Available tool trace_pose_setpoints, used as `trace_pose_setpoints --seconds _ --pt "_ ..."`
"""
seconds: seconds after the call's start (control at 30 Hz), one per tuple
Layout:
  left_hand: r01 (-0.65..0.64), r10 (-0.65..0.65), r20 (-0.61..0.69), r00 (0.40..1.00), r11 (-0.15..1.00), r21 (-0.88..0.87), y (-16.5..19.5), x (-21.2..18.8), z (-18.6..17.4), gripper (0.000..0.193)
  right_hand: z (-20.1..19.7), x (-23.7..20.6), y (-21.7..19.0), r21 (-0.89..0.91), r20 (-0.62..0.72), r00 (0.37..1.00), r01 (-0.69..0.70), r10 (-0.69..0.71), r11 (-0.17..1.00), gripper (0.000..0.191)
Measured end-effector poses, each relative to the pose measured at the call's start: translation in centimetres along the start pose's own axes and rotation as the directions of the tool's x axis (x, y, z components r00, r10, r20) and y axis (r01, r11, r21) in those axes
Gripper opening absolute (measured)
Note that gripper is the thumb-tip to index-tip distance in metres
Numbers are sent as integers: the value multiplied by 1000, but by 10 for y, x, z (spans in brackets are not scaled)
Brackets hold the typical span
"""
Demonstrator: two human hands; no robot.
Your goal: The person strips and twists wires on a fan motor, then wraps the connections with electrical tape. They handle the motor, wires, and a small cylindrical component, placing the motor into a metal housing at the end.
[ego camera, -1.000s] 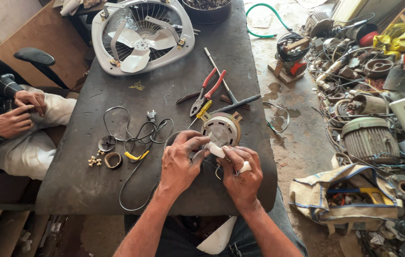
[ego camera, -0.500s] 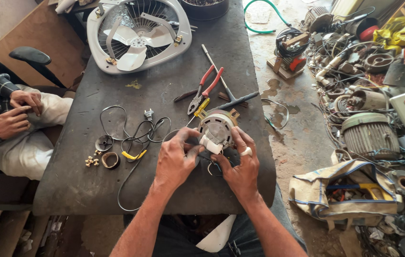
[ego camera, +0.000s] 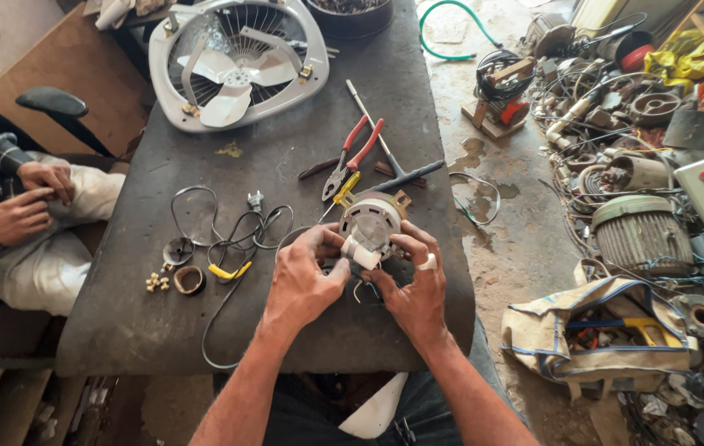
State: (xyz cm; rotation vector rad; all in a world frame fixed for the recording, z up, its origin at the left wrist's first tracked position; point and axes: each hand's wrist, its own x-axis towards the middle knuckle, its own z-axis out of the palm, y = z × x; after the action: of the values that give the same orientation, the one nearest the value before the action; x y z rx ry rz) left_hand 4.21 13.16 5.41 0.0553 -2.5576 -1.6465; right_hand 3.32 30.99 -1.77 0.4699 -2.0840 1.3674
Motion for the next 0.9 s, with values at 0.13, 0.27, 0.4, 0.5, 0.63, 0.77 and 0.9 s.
trace_pose_setpoints --seconds 0.13,0.27,0.4,0.5,0.63,0.77,0.9 --pt "-225 226 2 974 970 91 -7 3 -6 19 -3 -1 5 -44 22 1000 -21 22 999 56" --pt "-142 142 8 990 989 44 -6 4 -5 17 -2 -1 7 -82 -15 1000 13 -14 997 50" --pt "-54 54 3 999 999 8 1 1 -6 39 4 0 5 -115 -58 998 4 -11 993 50" --pt "-15 15 -39 999 1000 12 3 0 -4 29 6 0 1 -115 -65 998 -6 -1 993 48" --pt "-1 1 -94 996 1000 5 1 -1 3 33 4 0 -4 -80 -69 997 -46 40 996 49" --pt "-115 114 -137 984 993 2 2 -2 8 35 2 1 -5 -70 -72 994 -83 77 994 50" --pt "-49 69 -114 991 984 174 0 -2 5 42 -10 3 0 41 3 989 -151 151 988 43"
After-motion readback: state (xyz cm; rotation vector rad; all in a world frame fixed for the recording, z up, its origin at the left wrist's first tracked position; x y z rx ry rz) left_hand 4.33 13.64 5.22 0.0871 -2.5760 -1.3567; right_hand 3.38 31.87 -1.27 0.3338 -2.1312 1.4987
